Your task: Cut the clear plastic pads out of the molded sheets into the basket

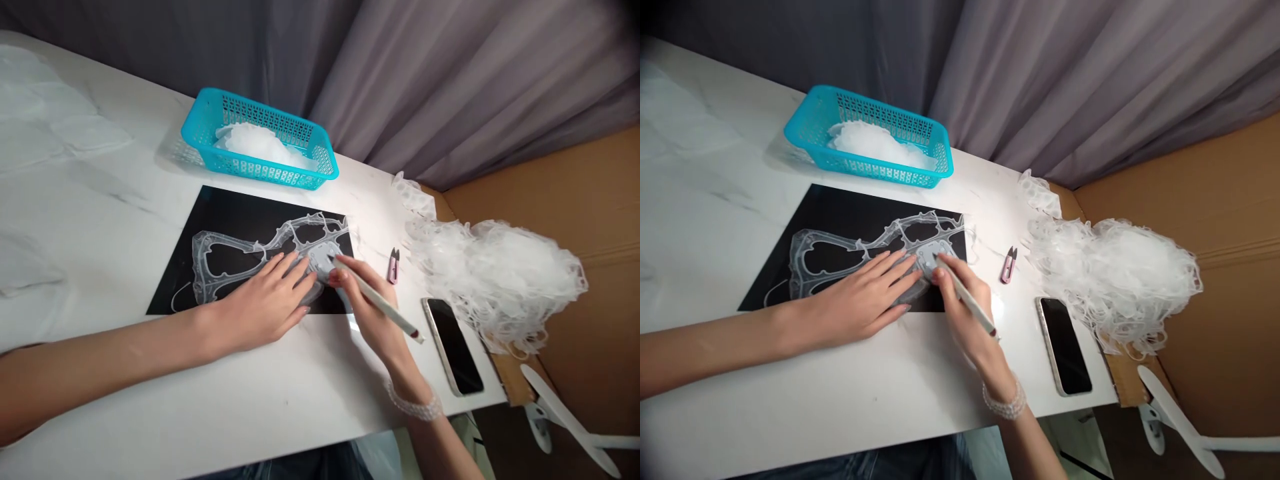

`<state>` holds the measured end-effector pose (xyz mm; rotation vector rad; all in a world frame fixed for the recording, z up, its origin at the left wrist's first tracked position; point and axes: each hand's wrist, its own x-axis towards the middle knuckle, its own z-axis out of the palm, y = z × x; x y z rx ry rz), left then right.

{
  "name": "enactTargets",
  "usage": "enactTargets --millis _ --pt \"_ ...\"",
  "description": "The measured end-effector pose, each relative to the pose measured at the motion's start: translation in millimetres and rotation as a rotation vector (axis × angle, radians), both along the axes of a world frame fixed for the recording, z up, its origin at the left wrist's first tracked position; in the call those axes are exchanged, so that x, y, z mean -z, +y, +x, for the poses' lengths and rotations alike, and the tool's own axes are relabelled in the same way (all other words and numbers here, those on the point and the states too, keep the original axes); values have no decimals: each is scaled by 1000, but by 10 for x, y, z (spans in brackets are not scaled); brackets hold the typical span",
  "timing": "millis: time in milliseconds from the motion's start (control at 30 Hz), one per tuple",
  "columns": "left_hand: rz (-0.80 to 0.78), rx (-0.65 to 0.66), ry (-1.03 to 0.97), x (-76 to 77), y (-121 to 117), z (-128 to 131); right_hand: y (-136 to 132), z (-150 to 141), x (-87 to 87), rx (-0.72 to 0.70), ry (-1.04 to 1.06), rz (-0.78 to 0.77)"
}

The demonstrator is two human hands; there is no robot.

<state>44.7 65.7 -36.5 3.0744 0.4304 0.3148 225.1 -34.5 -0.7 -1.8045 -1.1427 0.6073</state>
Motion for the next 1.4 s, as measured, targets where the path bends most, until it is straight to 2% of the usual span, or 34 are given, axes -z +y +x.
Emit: enactTargets --millis 167,300,467,600,733,833,1000,1100,1200,1400 --pt "14 -28 -23 -43 -76 -12 -3 -107 12 -145 -157 -55" --pt "8 -27 -17 -34 -60 -23 47 -113 -40 -198 -285 -41" --pt "27 -28 -5 -26 -60 -21 100 -130 5 -268 -432 -12" --pt "34 -26 6 -33 -57 -16 8 -140 -18 -341 -536 21" --pt "61 -19 13 -35 -54 -11 -132 -126 -75 -403 -606 -9" --pt "87 7 28 -31 -45 -9 -116 -98 -18 -435 -671 -57" --pt "18 27 -16 -16 22 -5 69 -21 179 -400 -787 80" --pt "-34 32 -45 -4 51 -7 148 37 231 -421 -812 108" --pt "-43 2 -74 21 37 -9 183 70 195 -526 -897 53" --pt "0 -25 -85 75 -4 -4 232 30 -33 -640 -1076 -76"
